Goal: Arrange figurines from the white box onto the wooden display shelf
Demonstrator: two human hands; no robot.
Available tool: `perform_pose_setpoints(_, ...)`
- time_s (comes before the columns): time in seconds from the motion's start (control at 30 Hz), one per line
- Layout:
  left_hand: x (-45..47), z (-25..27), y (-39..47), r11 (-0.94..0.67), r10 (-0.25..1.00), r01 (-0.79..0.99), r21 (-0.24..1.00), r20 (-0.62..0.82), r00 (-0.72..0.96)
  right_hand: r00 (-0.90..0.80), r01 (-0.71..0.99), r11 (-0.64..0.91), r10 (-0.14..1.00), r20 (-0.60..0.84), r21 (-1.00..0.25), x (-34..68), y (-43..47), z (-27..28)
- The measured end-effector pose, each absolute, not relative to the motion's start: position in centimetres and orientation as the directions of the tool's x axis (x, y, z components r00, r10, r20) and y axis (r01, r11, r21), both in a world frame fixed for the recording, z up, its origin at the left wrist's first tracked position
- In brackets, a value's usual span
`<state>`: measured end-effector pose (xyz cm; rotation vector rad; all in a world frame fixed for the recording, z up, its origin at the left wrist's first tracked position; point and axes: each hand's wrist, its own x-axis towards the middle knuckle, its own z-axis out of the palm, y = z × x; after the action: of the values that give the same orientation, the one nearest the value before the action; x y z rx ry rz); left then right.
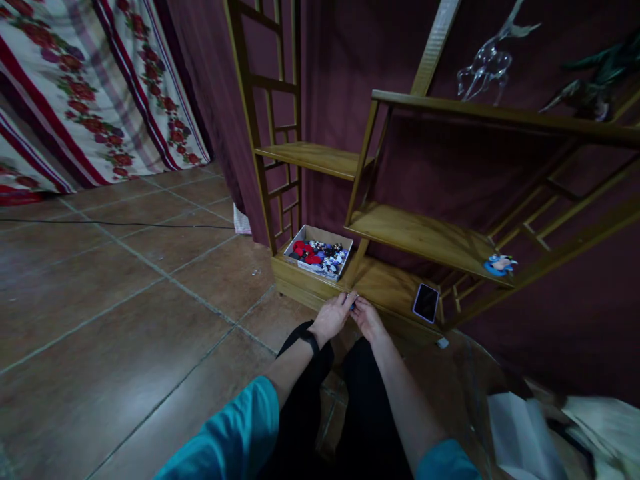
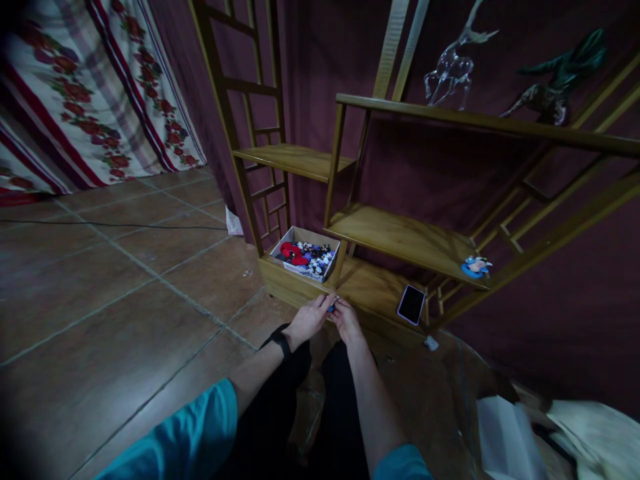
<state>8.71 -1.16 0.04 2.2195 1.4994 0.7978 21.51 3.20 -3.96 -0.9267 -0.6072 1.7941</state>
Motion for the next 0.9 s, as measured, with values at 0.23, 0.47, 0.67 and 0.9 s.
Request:
perform_pose_setpoints(0.23,8.5,0.4,-1.4,-0.482,0.873,0.771,0.415,0.307,0.380,-0.161,-0.570,-0.350,0.935,-0.317,-0.743,21.6,3.2,-3.7)
perform_pose_setpoints(0.47,8.7,0.3,-1.6,-0.471,0.880,0.769,0.432,0.287,0.378,-0.137,-0.537,-0.378,0.921,-0.364,-0.754,21.8,3.4,-3.9)
perform_pose_setpoints(0.67,8.9,-0.2,-1.4,-0.463,0.885,0.738,0.491,0.307,0.351,-0.157,-0.589,-0.378,0.920,-0.358,-0.714,21.9,3.3,-3.7)
perform_pose_setpoints(0.9,8.6,-0.6,-0.6,-0.306,0.952,0.380,0.873,0.277,0.130,-0.208,-0.540,-0.385,0.923,-0.325,-0.748,21.8,3.0,-3.2)
